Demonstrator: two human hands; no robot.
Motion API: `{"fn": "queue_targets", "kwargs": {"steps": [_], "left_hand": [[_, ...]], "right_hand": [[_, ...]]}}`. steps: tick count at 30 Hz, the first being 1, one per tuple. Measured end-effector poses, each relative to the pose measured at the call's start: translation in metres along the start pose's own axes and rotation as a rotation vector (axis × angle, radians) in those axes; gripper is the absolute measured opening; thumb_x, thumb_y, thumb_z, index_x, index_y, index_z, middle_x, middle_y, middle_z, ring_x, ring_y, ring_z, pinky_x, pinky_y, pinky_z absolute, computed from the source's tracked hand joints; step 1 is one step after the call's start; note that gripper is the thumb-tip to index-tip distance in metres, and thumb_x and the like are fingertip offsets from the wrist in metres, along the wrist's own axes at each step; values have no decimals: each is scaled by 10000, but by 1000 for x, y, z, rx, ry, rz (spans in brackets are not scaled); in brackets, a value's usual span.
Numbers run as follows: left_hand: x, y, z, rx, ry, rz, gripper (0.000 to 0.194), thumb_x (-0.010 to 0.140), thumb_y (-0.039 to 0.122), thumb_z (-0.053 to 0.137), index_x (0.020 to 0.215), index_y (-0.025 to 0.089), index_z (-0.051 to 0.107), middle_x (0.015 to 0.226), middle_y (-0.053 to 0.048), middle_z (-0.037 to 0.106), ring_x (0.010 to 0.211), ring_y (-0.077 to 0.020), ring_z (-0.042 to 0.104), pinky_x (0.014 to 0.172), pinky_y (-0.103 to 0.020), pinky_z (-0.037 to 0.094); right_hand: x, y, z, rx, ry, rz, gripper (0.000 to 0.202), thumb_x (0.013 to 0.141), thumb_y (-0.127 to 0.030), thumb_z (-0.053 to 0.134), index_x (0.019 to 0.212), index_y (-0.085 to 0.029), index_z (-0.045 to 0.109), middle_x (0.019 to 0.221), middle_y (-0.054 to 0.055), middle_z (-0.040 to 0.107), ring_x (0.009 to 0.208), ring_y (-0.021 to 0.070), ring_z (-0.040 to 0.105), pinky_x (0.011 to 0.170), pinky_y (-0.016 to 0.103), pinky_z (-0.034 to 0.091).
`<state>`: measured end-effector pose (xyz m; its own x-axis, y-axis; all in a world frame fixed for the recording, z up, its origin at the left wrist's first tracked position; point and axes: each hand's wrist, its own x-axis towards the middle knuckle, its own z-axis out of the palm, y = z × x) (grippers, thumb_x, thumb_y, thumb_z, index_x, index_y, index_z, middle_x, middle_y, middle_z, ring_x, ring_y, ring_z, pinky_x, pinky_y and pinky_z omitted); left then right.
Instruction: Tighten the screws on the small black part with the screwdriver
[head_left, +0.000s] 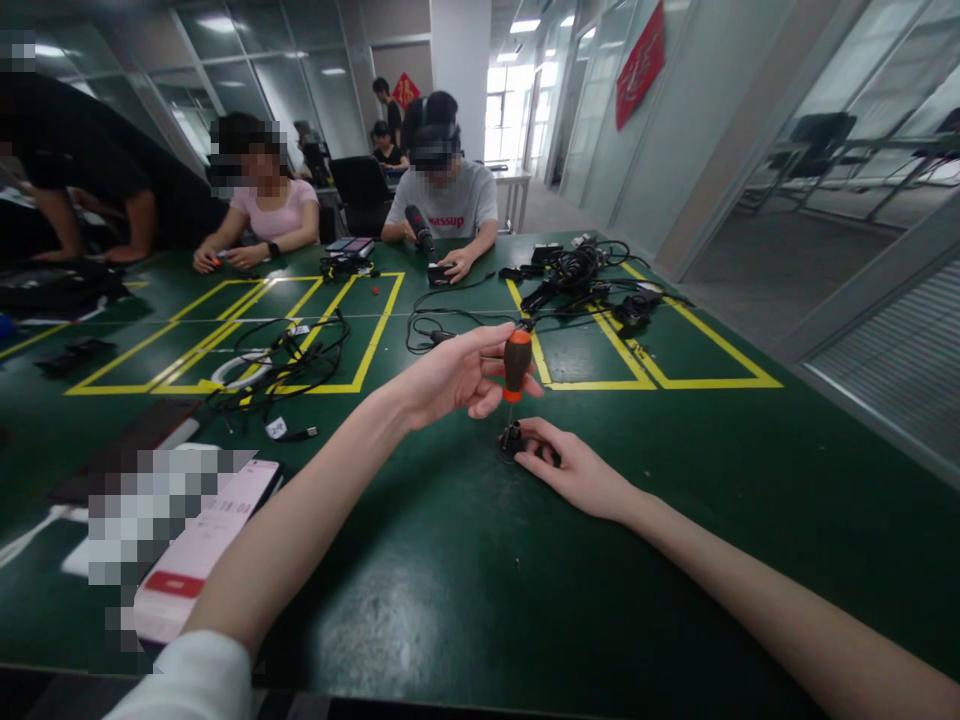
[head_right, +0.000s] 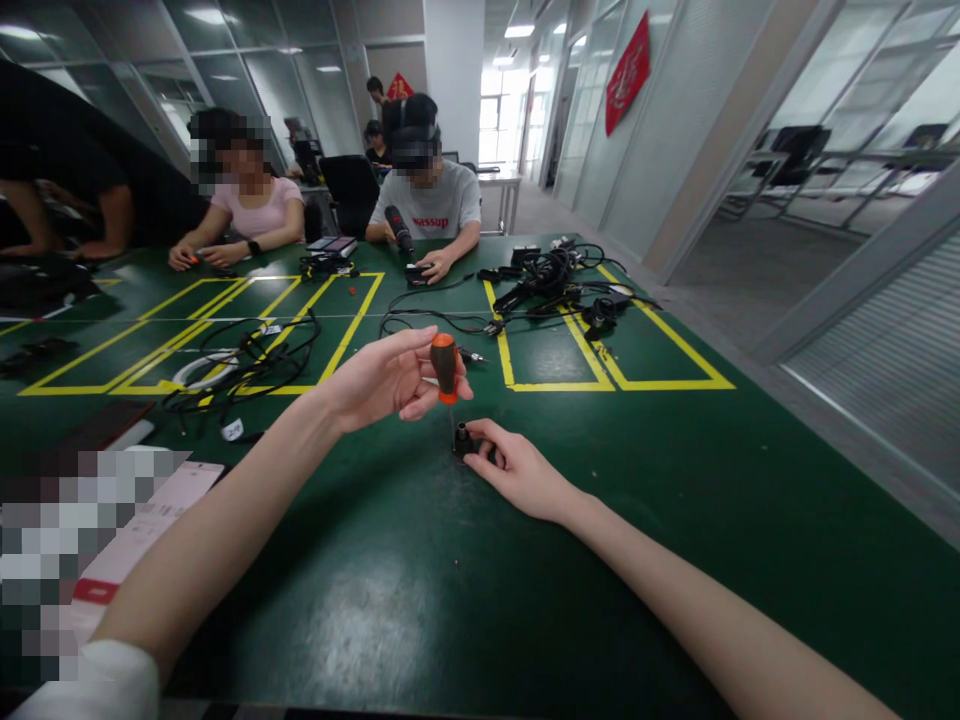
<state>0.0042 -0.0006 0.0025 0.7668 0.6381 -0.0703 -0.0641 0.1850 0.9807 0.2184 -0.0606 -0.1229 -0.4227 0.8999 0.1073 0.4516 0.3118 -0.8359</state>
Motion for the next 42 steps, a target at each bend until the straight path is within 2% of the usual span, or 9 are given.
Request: {"fn": "queue_targets", "kwargs": {"steps": [5,12,17,20,24,29,31,37,42], "left_hand": [[-2,0,1,15,20,12,533,846,588,719,1119,133,671,937,-60,700,518,-51,437,465,-222,283],[-4,-3,1,25,24,-2,504,794,596,777,973,140,659,947,-57,689,530,-42,433,455,-219,274],[-2,-1,0,24,-25,10,513,871,641,661,954,134,637,1002,-122,754,524,-67,504,480,-237,346],[-2,1,0,29,-12,10,467,870,603,675,917,141,620,927,-99,750,512,-61,473,474,-228,318],[-3,2,2,36,17,19,451,815,546,758,981,141,652,877,-58,704,531,-52,412,464,-214,250],[-3,-1,1,62,50,32,476,800,577,771,943,131,689,779,-17,610,526,-47,375,455,-208,206],[-2,-1,0,64,45,48,495,790,605,774,912,135,677,806,-26,639,522,-49,397,448,-209,224],[-1,1,0,25,8,39,529,842,656,678,922,134,643,923,-124,763,541,-86,503,508,-240,385],[-1,2,0,10,8,36,466,857,593,688,958,142,632,900,-91,747,518,-73,476,478,-227,340]], "right_hand": [[1,2,0,-1,3,-6,349,985,-375,582,1280,-190,607,844,11,648,647,140,531,628,273,448],[1,5,2,2,11,2,367,974,-394,580,1283,-197,598,866,22,659,640,146,520,624,287,442],[0,1,0,11,4,3,364,966,-389,577,1278,-201,592,845,17,657,645,151,525,628,289,441],[0,0,0,5,2,8,359,966,-392,575,1267,-198,595,844,16,654,642,151,524,629,290,439],[0,1,1,-7,11,5,355,966,-383,576,1270,-201,603,844,15,651,638,151,525,626,289,437],[0,3,0,-13,17,-2,357,974,-383,583,1279,-200,607,855,17,654,647,149,536,629,286,442],[0,4,0,-15,18,-3,353,977,-384,583,1276,-198,611,857,17,653,648,146,535,629,284,443],[0,4,0,-7,13,-7,353,985,-387,582,1280,-195,610,856,16,652,648,143,539,624,279,453],[0,3,0,-8,10,-5,345,981,-374,585,1275,-193,608,865,22,667,646,143,538,621,277,452]]}}
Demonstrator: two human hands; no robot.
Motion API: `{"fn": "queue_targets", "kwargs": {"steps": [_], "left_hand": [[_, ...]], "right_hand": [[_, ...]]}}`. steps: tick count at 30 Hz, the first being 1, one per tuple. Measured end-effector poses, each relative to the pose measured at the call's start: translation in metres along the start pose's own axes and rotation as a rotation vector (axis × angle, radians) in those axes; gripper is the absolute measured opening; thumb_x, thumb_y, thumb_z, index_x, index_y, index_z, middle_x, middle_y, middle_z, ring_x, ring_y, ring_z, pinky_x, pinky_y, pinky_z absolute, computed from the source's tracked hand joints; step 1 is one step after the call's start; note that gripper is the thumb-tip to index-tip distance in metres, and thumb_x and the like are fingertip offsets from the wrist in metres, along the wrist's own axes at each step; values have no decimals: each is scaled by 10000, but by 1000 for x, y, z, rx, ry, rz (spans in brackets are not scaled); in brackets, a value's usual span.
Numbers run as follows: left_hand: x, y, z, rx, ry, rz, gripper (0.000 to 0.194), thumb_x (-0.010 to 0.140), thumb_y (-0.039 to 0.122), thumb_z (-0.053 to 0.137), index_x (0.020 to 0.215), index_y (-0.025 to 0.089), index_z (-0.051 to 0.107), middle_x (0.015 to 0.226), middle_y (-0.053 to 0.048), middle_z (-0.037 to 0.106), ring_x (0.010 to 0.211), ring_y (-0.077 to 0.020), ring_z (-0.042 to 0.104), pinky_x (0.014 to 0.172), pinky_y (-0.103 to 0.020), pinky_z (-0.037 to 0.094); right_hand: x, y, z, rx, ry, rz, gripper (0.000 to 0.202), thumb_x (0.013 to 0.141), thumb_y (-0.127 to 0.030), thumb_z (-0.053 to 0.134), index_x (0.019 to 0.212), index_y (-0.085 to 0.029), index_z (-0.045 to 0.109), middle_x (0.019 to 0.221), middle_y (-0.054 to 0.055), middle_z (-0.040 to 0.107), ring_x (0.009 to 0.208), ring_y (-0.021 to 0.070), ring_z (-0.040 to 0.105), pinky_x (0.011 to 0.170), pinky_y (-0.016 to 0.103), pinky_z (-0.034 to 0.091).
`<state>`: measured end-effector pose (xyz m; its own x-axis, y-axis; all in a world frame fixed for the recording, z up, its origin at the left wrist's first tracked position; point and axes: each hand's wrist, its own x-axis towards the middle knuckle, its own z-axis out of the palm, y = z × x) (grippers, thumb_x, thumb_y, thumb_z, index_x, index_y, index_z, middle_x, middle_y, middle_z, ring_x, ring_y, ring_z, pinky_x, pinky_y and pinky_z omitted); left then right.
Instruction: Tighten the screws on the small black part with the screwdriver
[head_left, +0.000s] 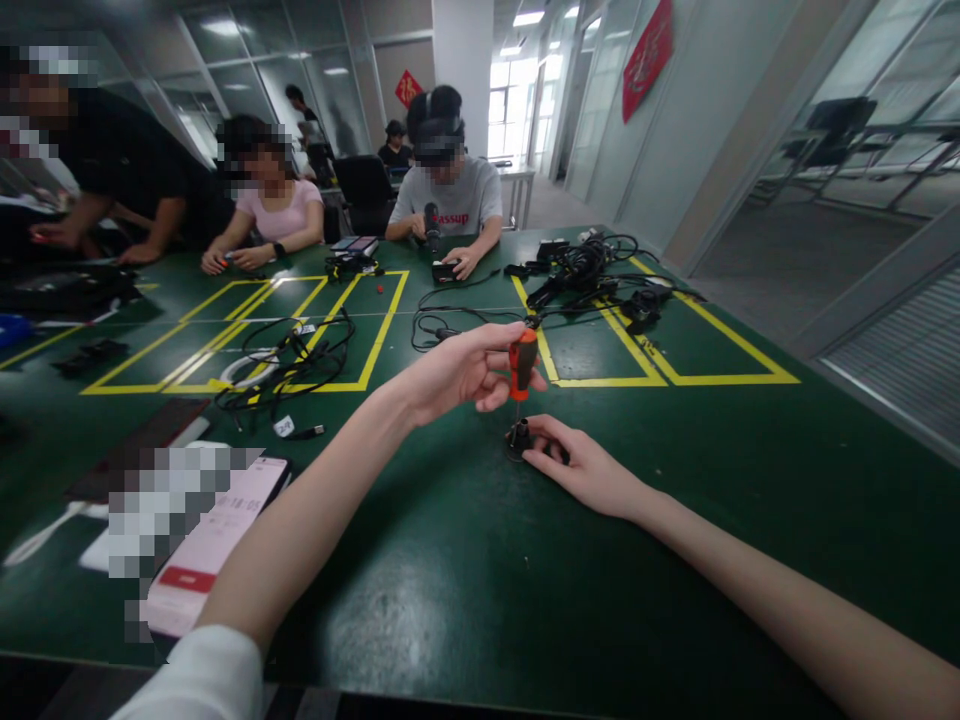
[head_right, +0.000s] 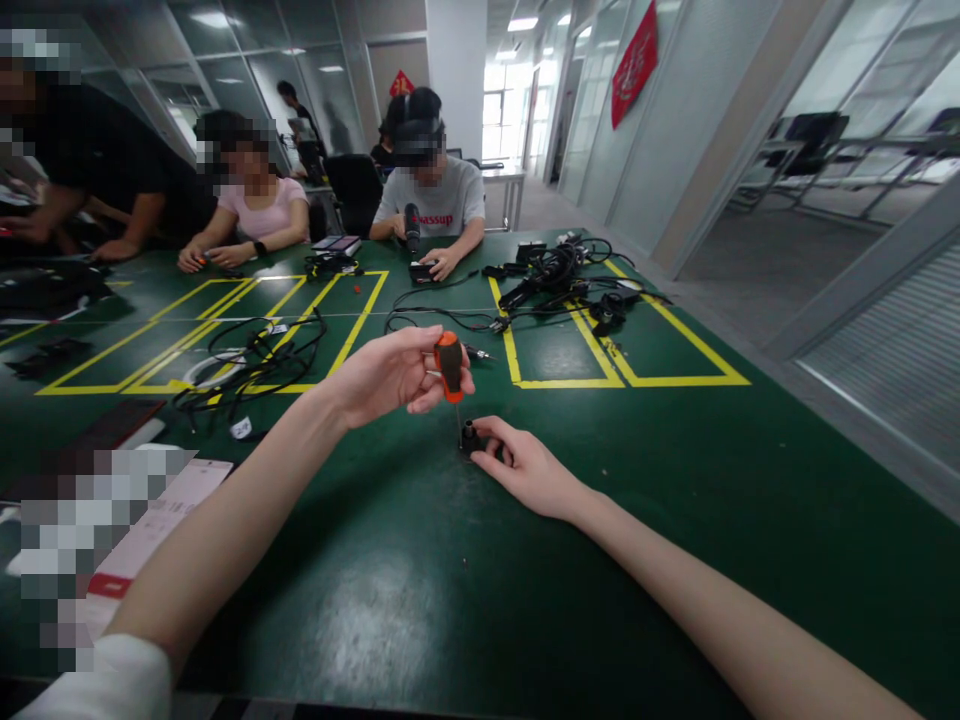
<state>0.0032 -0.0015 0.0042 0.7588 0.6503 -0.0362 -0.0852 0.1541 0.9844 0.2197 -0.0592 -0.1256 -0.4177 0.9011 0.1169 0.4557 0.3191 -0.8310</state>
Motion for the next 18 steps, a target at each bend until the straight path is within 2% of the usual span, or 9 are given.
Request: {"fn": "queue_targets", "kwargs": {"steps": [5,9,15,18], "left_hand": [[-2,0,2,27,39,5,482,823,552,748,1052,134,678,883,-45,674,546,-56,410,475,-210,295],[-2,1,2,15,87,-18,433,828,556,741,947,146,672,940,-57,676,546,-51,391,464,-207,256],[-2,3,-1,28,11,-23,496,873,628,625,907,134,656,968,-129,753,533,-78,476,503,-241,362],[-1,2,0,34,0,-15,479,865,617,646,928,142,637,925,-116,759,532,-82,488,502,-237,372]], "right_hand": [[0,0,1,-4,5,6,342,976,-374,589,1264,-192,614,841,14,657,635,141,532,606,271,443],[0,-1,0,-7,3,7,346,977,-378,583,1269,-194,611,867,22,673,645,145,533,613,277,445],[-1,-3,-1,7,-7,29,339,977,-384,585,1267,-210,609,881,27,684,665,154,538,617,285,453],[-1,-3,-1,3,-5,24,342,980,-386,585,1268,-203,608,902,36,692,675,154,539,620,284,453]]}}
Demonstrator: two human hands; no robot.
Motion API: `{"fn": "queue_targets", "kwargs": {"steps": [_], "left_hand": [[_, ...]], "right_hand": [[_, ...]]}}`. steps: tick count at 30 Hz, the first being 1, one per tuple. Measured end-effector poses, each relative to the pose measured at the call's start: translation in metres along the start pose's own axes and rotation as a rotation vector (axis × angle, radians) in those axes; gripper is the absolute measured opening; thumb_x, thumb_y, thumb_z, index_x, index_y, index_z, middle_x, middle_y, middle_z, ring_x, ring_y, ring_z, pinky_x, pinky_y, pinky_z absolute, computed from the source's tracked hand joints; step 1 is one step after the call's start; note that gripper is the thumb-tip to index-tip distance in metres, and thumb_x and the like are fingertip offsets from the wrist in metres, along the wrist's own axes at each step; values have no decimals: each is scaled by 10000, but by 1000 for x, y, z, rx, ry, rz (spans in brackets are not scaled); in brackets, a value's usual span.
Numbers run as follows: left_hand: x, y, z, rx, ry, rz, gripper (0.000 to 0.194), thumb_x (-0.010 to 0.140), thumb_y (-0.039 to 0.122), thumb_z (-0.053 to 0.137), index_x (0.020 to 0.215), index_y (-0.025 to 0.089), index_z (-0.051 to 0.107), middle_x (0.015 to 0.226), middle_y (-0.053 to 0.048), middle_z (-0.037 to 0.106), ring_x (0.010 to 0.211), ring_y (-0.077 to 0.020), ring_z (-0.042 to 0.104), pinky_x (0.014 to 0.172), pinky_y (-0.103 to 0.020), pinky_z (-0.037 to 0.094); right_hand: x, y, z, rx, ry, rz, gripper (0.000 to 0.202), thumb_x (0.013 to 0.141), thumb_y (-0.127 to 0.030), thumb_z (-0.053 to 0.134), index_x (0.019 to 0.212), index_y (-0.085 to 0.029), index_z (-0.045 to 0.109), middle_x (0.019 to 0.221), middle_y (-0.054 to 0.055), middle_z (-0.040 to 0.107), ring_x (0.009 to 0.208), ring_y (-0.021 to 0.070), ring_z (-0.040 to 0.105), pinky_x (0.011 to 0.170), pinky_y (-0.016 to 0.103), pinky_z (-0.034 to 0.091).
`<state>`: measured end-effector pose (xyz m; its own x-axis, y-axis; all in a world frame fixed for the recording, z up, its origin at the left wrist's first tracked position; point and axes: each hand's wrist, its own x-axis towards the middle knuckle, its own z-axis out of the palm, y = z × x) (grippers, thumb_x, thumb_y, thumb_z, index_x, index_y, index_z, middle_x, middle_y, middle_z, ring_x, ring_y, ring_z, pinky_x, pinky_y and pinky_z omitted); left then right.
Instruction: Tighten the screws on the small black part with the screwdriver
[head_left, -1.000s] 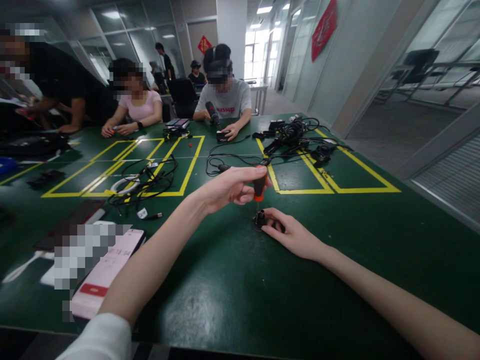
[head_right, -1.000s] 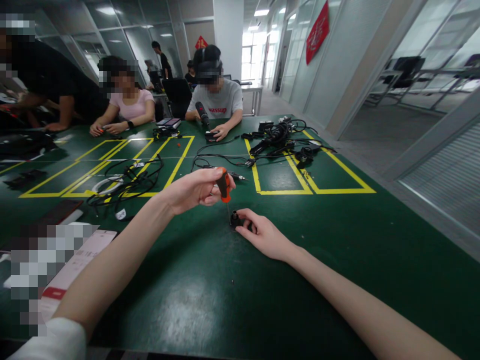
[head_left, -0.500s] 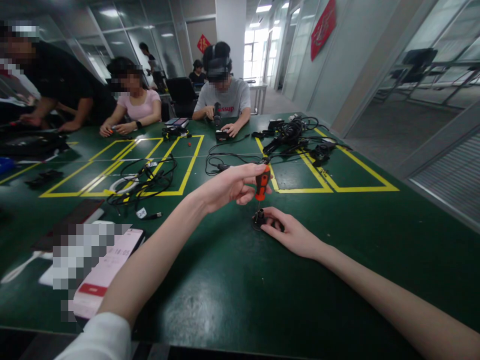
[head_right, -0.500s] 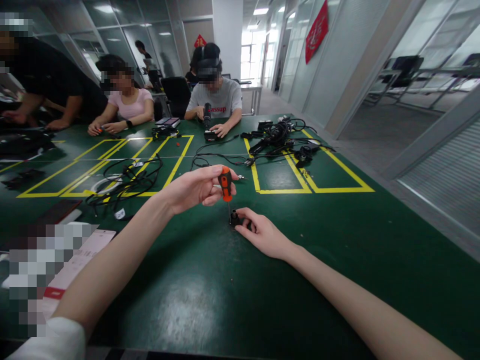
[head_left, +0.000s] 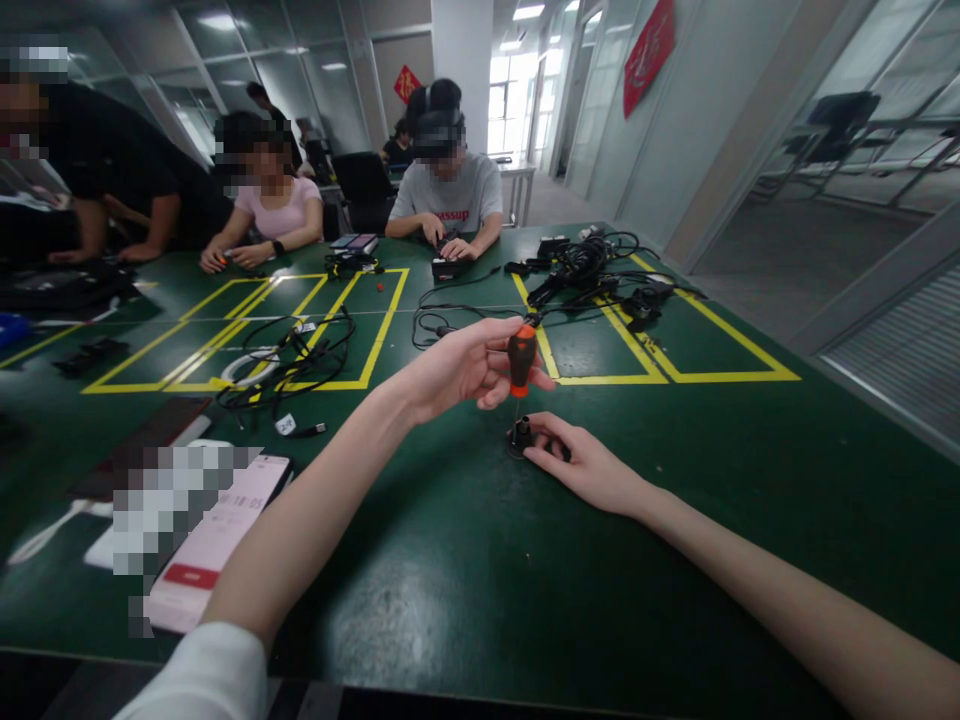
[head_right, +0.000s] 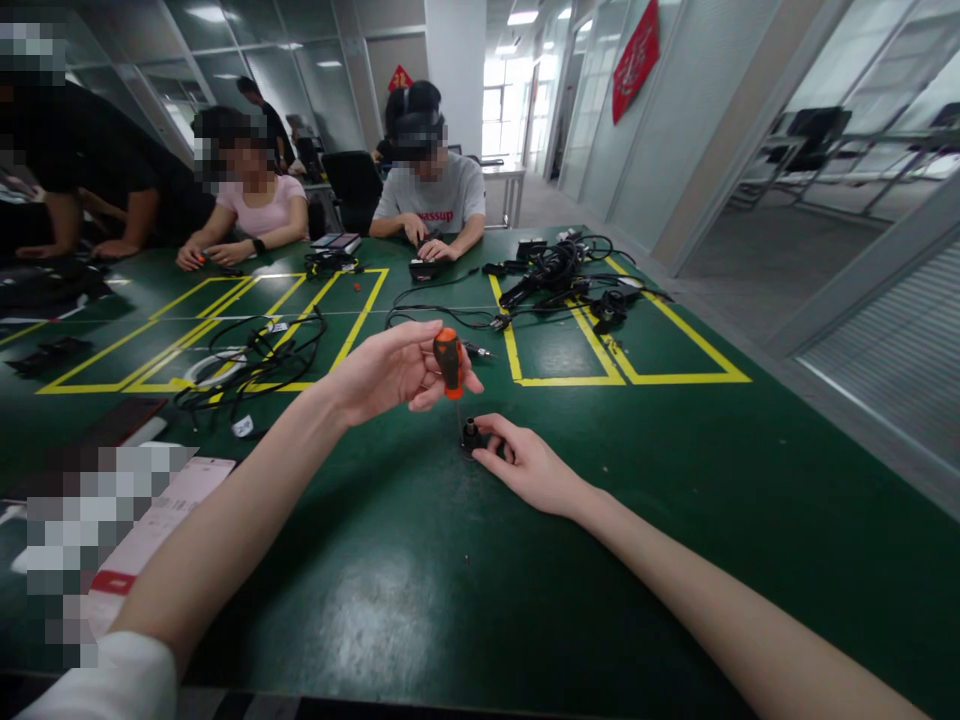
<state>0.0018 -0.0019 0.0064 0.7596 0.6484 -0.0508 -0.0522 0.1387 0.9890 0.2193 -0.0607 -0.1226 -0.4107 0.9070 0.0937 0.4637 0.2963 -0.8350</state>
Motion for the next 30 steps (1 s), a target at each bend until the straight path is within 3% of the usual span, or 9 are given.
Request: {"fn": "queue_targets", "kwargs": {"steps": [5,11,15,18,22,26,30], "left_hand": [[0,-2,6,138,104,58,454,868,597,688,975,160,626,852,-45,705,518,-69,481,485,-218,354],[0,-7,14,617,411,383,340,907,507,703,927,173,644,740,31,587,610,-85,497,590,-222,377],[-3,-7,16,935,572,456,248,924,430,699,932,191,629,657,60,540,601,-99,476,625,-241,343],[-5,-6,18,1095,587,445,255,939,431,648,860,197,583,644,46,540,596,-118,475,615,-260,319],[-8,-4,22,1216,528,458,111,851,281,597,926,201,579,782,-3,617,676,-152,532,636,-278,360],[-10,-4,26,1219,396,473,293,832,238,555,1122,196,573,869,-16,665,724,-162,586,659,-273,406],[-10,-4,26,1309,371,478,295,930,281,522,1210,201,567,886,-15,695,721,-159,626,672,-269,406]], "right_hand": [[0,0,-1,-13,-4,-5,353,983,-397,572,1268,-193,615,886,31,676,665,152,535,623,282,449],[-1,-2,-2,-27,-13,3,359,1001,-402,555,1282,-185,602,882,32,678,666,153,537,632,285,448],[-2,-2,-3,-26,-13,4,352,1004,-424,551,1269,-199,601,864,27,672,657,154,528,630,291,445],[-2,-2,-3,-25,-17,9,358,1001,-429,547,1271,-199,598,892,34,677,661,156,530,630,295,445],[-2,-2,-3,-28,-14,-1,339,1000,-415,547,1265,-210,602,918,41,697,680,164,547,630,301,449],[-2,-2,-2,-33,-3,-9,335,992,-411,556,1256,-211,605,982,54,715,716,174,579,655,310,469],[-2,-2,-2,-30,-8,-6,334,992,-397,554,1258,-200,596,1030,75,728,730,182,590,667,321,475]]}}
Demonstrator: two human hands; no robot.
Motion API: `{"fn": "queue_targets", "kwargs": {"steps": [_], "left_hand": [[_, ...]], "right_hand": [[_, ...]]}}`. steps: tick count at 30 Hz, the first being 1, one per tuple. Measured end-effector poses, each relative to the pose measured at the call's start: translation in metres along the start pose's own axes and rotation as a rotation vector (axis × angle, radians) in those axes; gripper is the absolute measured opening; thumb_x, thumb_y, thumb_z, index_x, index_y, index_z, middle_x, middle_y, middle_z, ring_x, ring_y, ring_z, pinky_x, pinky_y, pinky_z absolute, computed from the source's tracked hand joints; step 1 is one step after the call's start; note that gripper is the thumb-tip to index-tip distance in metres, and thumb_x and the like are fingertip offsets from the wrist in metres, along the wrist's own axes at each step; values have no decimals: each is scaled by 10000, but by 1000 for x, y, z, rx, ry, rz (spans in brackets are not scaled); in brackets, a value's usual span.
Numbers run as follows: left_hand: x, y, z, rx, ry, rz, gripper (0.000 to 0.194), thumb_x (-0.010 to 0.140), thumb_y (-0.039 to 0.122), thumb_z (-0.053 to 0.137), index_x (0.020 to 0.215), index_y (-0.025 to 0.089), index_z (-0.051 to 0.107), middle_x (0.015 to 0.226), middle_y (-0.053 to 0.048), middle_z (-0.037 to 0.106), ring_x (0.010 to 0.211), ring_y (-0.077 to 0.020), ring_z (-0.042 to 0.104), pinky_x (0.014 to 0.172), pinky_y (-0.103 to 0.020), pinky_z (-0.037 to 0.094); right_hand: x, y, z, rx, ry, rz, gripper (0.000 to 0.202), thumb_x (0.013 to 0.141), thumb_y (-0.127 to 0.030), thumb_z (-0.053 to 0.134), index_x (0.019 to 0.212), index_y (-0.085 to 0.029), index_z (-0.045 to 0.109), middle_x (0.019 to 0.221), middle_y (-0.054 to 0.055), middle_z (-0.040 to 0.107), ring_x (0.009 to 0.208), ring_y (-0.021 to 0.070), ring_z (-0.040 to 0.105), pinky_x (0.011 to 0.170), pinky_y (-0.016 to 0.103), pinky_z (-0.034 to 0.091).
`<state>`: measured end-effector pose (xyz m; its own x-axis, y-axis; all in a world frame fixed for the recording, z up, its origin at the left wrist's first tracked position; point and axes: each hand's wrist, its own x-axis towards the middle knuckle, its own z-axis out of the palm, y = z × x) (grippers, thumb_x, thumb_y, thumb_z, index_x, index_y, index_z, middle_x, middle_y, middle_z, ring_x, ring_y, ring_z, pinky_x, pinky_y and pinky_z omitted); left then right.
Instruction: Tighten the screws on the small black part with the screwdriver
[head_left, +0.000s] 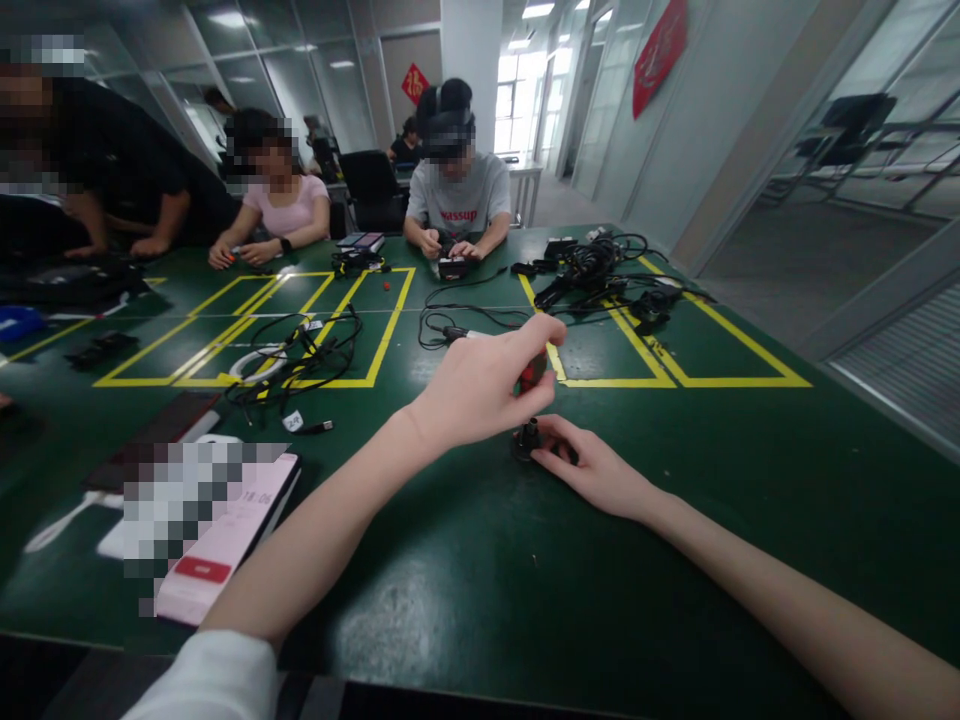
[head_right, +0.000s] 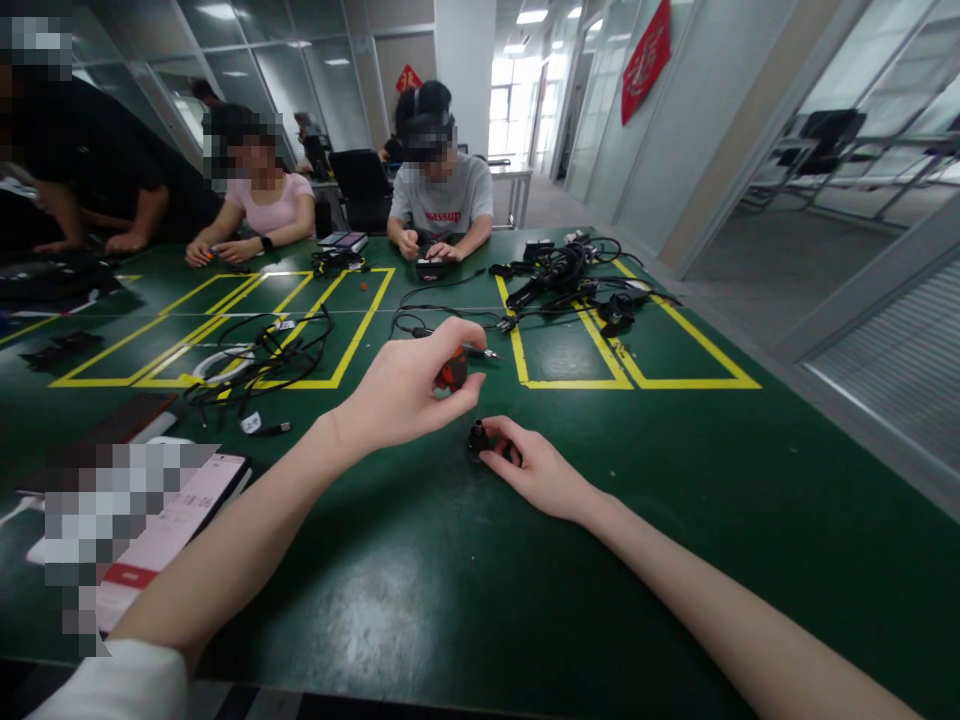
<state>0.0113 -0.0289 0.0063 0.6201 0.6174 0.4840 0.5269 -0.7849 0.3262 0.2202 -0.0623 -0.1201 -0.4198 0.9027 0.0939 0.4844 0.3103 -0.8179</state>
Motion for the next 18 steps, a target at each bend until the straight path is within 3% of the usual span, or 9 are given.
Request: {"fn": "queue_targets", "kwargs": {"steps": [5,10,18], "left_hand": [[-1,0,-2,89,-14,-41,312,944,351,538,1217,204,572,802,-5,683,692,-175,636,652,-269,403],[-3,2,-4,86,-34,-41,499,835,262,564,1327,191,525,902,-31,713,705,-184,637,647,-282,422],[-3,-3,3,-19,-32,-47,504,927,296,539,1420,224,461,811,20,675,618,-148,584,619,-259,381]], "right_hand": [[1,0,1,-8,7,-10,318,990,-372,562,1260,-208,597,922,39,706,699,176,588,645,306,474],[2,0,1,-17,4,-12,311,989,-369,568,1252,-207,600,892,26,687,665,164,568,631,296,466],[1,-2,3,-6,14,-10,333,969,-395,581,1237,-198,600,922,45,697,651,163,558,614,305,463]]}}
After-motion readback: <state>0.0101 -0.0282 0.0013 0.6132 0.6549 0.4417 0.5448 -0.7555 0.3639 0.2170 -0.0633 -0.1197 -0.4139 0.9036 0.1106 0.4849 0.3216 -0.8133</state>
